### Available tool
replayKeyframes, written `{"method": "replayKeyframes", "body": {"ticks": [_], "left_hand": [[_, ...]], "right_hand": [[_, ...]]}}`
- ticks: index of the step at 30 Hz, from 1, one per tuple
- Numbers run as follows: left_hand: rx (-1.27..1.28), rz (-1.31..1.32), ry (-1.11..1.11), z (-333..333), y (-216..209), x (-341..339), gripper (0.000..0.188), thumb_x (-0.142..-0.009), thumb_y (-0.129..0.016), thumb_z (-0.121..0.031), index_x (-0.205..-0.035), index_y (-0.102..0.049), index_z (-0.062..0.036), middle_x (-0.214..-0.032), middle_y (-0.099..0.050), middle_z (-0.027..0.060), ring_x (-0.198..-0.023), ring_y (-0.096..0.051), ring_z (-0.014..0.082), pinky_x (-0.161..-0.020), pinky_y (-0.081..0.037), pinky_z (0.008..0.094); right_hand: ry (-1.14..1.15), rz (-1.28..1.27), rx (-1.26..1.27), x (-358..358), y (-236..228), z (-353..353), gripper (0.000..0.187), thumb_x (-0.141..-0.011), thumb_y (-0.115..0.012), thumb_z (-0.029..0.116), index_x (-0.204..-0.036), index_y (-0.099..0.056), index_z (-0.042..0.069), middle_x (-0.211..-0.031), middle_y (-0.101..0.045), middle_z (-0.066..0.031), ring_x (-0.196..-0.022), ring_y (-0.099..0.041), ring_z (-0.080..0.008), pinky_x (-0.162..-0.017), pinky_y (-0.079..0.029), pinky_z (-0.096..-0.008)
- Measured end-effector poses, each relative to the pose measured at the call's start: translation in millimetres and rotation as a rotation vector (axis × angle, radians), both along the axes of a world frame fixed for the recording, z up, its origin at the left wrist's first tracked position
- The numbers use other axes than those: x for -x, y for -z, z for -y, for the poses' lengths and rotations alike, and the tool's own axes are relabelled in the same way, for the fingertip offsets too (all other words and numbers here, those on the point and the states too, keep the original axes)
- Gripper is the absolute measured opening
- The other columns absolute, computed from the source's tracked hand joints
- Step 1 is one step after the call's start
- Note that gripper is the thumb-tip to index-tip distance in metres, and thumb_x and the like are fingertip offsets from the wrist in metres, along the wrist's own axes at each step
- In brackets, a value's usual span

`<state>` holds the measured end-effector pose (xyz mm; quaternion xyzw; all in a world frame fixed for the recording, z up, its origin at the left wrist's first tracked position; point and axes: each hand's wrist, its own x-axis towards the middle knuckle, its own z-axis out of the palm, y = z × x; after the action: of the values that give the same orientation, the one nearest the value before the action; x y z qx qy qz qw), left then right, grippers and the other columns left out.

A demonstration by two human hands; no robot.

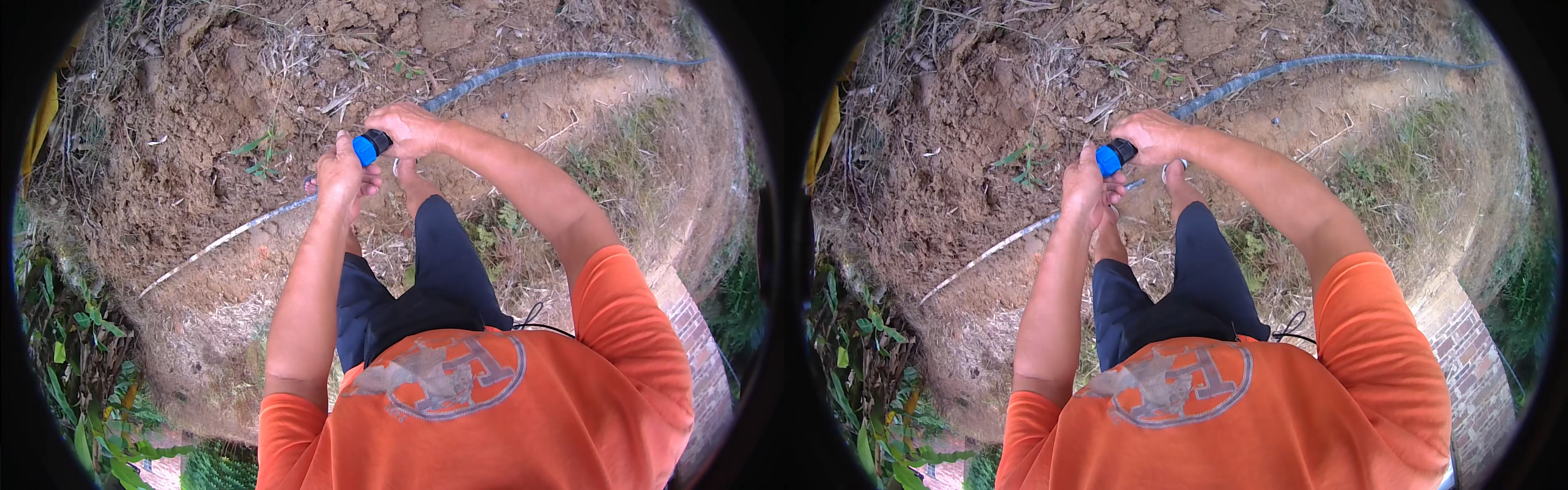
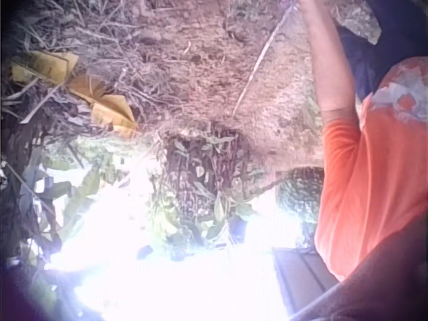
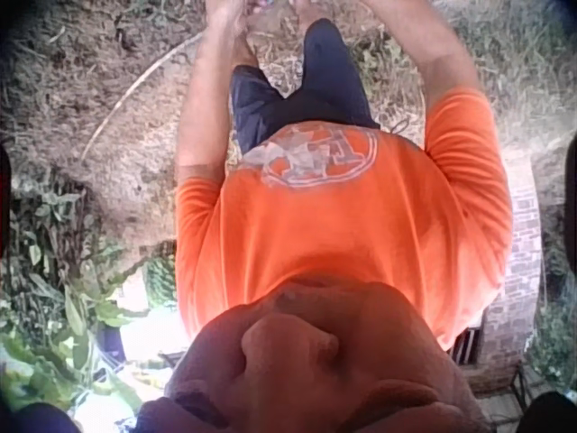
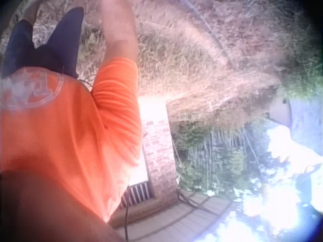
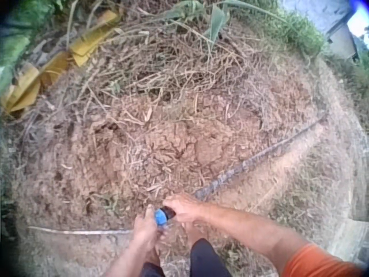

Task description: The person assembles a blue plastic hose connector onto a black hose. They insert a white rubber gasket into the connector, then push the connector onto the hose end and tighten it by hand to secure the connection.

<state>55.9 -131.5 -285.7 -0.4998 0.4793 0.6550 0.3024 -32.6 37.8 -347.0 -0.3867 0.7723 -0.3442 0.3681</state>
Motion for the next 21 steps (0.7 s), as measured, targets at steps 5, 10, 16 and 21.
{"method": "replayKeyframes", "body": {"ticks": [5,10,16,21], "left_hand": [[0.389,-0.346,0.281,-1,0,-6,0.06,-0.088,-0.082,-0.041,-0.119,-0.064,0.0078,-0.094,-0.072,0.019,-0.09,-0.073,0.0246,-0.065,-0.061,0.0307],[0.361,-0.305,0.299,1,0,-11,0.039,-0.089,-0.082,-0.021,-0.112,-0.067,0.0083,-0.095,-0.071,0.0173,-0.083,-0.073,0.0207,-0.066,-0.061,0.0306],[-0.159,0.055,-0.227,13,20,0,0.05,-0.103,-0.062,-0.037,-0.12,-0.057,0.0096,-0.091,-0.068,0.0199,-0.069,-0.072,0.0284,-0.055,-0.062,0.035],[0.092,-0.124,0.039,10,19,-5,0.055,-0.094,-0.073,-0.038,-0.127,-0.057,0.0034,-0.1,-0.068,0.0205,-0.083,-0.072,0.0337,-0.07,-0.062,0.04]], "right_hand": [[-0.003,-0.001,-0.005,-4,2,-1,0.028,-0.074,-0.077,0.016,-0.097,-0.065,0.006,-0.094,-0.067,-0.0147,-0.094,-0.068,-0.0402,-0.08,-0.054,-0.0511],[0.004,0.003,-0.008,-3,5,4,0.025,-0.075,-0.078,0.02,-0.092,-0.065,0.007,-0.094,-0.069,-0.014,-0.096,-0.069,-0.0387,-0.08,-0.055,-0.0514],[0.015,-0.029,0.04,-5,16,5,0.027,-0.076,-0.078,0.022,-0.091,-0.063,0.006,-0.09,-0.066,-0.0146,-0.09,-0.068,-0.0406,-0.075,-0.053,-0.0518],[0.008,-0.053,0.022,-7,22,8,0.027,-0.075,-0.078,0.021,-0.091,-0.063,0.005,-0.091,-0.066,-0.0147,-0.089,-0.068,-0.0416,-0.075,-0.054,-0.0517]]}}
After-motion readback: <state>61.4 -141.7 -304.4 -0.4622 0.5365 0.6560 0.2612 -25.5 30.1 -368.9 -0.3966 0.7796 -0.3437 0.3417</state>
